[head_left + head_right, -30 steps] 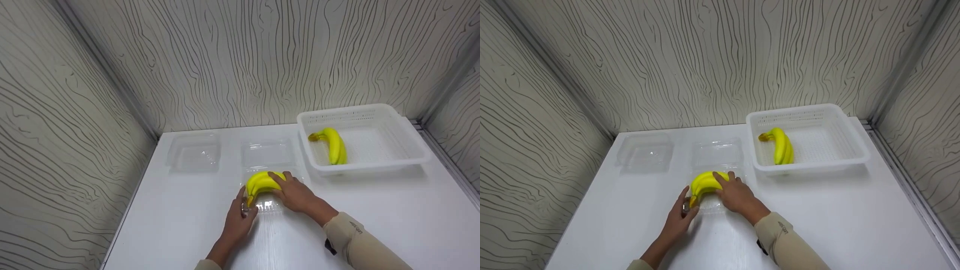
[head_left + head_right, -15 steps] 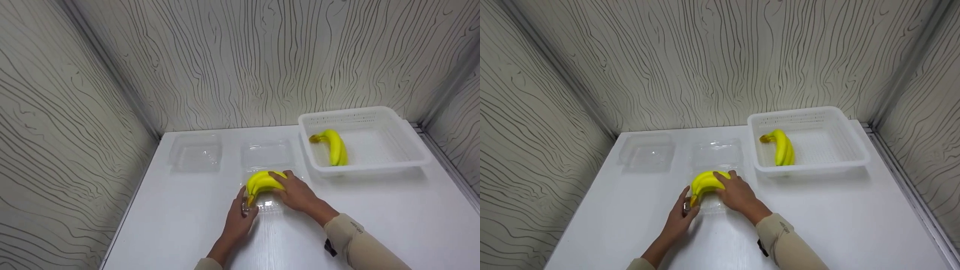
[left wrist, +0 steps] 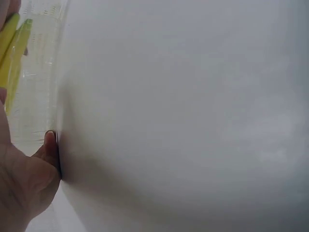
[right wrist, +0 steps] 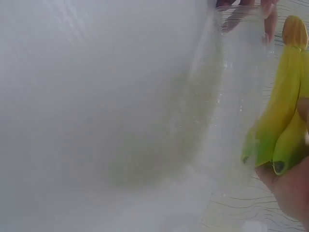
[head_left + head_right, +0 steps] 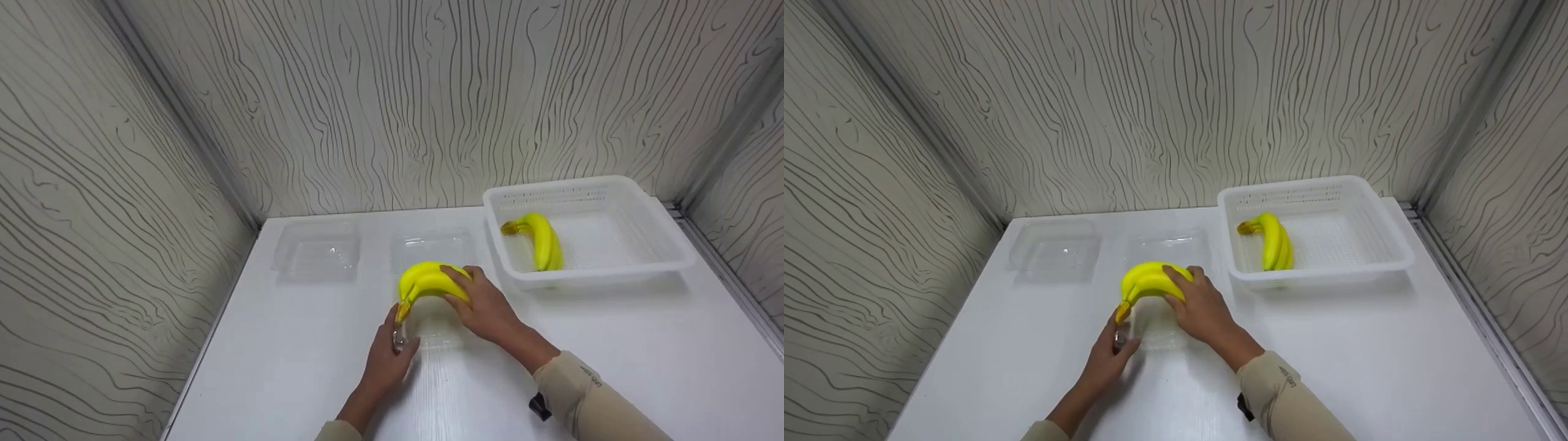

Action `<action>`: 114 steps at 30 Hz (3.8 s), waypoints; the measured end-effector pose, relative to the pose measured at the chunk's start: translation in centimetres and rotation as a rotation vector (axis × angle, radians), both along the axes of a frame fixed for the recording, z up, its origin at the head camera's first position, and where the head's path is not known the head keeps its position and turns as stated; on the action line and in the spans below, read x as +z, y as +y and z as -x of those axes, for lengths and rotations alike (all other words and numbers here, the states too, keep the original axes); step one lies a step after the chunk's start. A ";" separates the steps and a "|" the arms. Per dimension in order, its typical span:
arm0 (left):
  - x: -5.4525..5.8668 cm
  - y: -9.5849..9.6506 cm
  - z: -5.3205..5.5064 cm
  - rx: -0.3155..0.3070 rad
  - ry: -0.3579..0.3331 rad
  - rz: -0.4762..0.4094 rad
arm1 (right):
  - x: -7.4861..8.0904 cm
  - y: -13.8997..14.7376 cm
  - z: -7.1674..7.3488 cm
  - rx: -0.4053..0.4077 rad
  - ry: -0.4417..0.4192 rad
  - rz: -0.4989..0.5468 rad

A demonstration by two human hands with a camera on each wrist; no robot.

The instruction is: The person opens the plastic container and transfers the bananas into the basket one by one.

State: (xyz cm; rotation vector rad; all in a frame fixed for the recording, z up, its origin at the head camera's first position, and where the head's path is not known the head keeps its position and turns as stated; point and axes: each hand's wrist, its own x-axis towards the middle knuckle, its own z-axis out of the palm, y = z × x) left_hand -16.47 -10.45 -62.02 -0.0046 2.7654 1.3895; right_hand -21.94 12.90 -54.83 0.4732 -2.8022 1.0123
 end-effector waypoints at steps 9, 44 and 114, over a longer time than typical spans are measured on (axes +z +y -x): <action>0.0 0.0 0.2 0.003 0.018 -0.004 | 1.8 0.8 -0.9 -0.024 0.076 0.027; -0.4 0.0 0.0 0.026 -0.005 0.000 | 3.8 12.5 0.9 -0.385 -0.012 0.304; -0.5 0.0 -0.1 0.014 -0.009 -0.065 | 3.7 23.0 11.3 -0.575 -0.580 -0.128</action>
